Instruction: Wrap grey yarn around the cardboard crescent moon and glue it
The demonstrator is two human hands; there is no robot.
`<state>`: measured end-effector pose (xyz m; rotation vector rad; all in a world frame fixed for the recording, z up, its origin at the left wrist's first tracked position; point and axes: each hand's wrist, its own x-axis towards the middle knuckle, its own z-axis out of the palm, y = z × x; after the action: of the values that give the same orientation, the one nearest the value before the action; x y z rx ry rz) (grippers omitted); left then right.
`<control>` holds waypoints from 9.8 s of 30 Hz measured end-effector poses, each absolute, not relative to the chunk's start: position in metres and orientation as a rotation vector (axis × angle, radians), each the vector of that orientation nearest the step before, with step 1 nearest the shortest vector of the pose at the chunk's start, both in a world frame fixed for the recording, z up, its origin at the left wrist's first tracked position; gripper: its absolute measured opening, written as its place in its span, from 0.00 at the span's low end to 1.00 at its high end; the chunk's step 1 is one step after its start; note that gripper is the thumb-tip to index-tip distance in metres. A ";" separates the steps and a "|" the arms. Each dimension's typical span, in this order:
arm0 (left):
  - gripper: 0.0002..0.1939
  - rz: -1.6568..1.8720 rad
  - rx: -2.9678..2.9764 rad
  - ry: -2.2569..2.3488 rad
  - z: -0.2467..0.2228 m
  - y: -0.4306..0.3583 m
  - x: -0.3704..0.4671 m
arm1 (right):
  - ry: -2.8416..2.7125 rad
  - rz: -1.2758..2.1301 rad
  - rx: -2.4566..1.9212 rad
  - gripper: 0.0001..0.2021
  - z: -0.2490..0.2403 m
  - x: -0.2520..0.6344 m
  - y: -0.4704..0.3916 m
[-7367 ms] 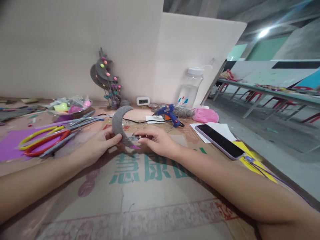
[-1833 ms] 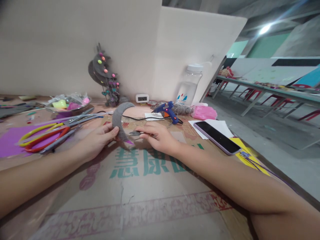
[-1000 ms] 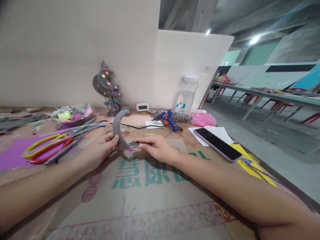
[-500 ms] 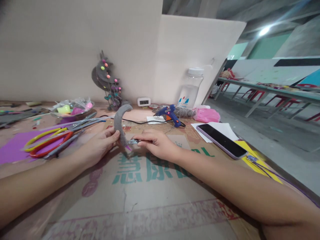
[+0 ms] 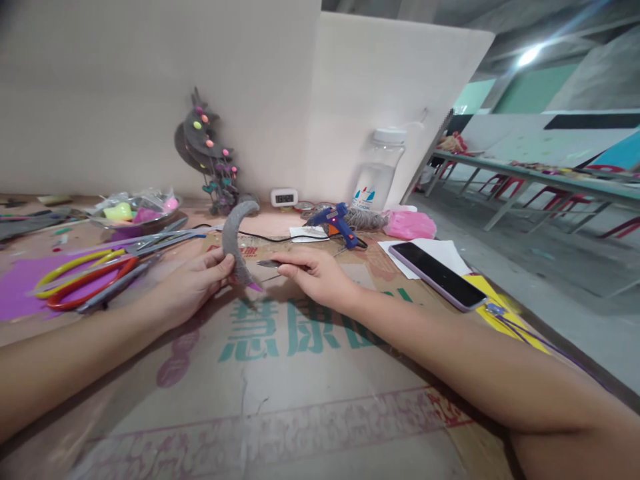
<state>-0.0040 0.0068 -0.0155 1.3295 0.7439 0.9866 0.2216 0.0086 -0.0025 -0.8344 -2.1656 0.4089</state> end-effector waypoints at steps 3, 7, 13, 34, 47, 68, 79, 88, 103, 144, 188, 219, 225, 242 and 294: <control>0.14 0.996 1.338 0.775 -0.016 0.007 -0.004 | -2.233 0.427 -0.791 0.12 -0.001 0.223 0.009; 0.13 1.009 1.374 0.808 -0.017 0.008 -0.006 | -2.298 0.429 -0.740 0.14 -0.002 0.223 0.009; 0.14 1.005 1.362 0.774 -0.015 0.008 -0.005 | -2.328 0.406 -0.734 0.14 -0.005 0.221 0.010; 0.15 1.220 1.374 0.998 -0.013 0.006 -0.002 | -2.243 0.082 -1.087 0.12 0.028 0.212 -0.013; 0.17 1.178 1.540 1.102 -0.003 -0.002 0.005 | -2.191 0.209 -1.006 0.08 0.005 0.203 -0.007; 0.20 1.092 1.440 1.196 -0.003 -0.003 -0.001 | -2.267 0.104 -1.075 0.11 0.003 0.207 0.001; 0.19 1.066 1.432 1.099 -0.006 -0.002 -0.001 | -2.269 0.354 -0.953 0.09 0.001 0.197 -0.006; 0.20 0.999 1.514 0.970 -0.002 -0.005 0.004 | -2.336 0.303 -1.086 0.09 -0.004 0.191 -0.004; 0.21 0.915 1.315 0.763 -0.008 -0.004 0.001 | -2.528 -0.543 -0.778 0.12 -0.004 0.201 0.003; 0.16 1.059 1.635 1.279 0.003 -0.005 0.001 | -1.854 0.165 -1.690 0.19 -0.009 0.309 0.097; 0.11 1.155 1.427 1.108 -0.003 -0.002 0.002 | -2.069 0.704 -1.302 0.12 0.008 0.244 -0.019; 0.09 1.143 1.371 1.046 -0.002 0.000 0.003 | -2.135 0.619 -1.345 0.13 0.005 0.246 -0.015; 0.09 1.131 1.398 1.079 -0.004 0.000 0.002 | -2.129 0.662 -1.308 0.11 0.005 0.245 -0.016; 0.12 1.119 1.424 1.118 -0.006 0.001 0.001 | -2.124 0.615 -1.357 0.13 0.003 0.246 -0.016; 0.13 1.185 1.302 1.068 -0.006 0.000 0.004 | -1.812 0.438 -1.356 0.18 0.036 0.270 0.022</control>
<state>0.0042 -0.0004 -0.0057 1.3019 1.0681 1.1853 0.2703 0.0218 0.0360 -1.3555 -1.8118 0.4379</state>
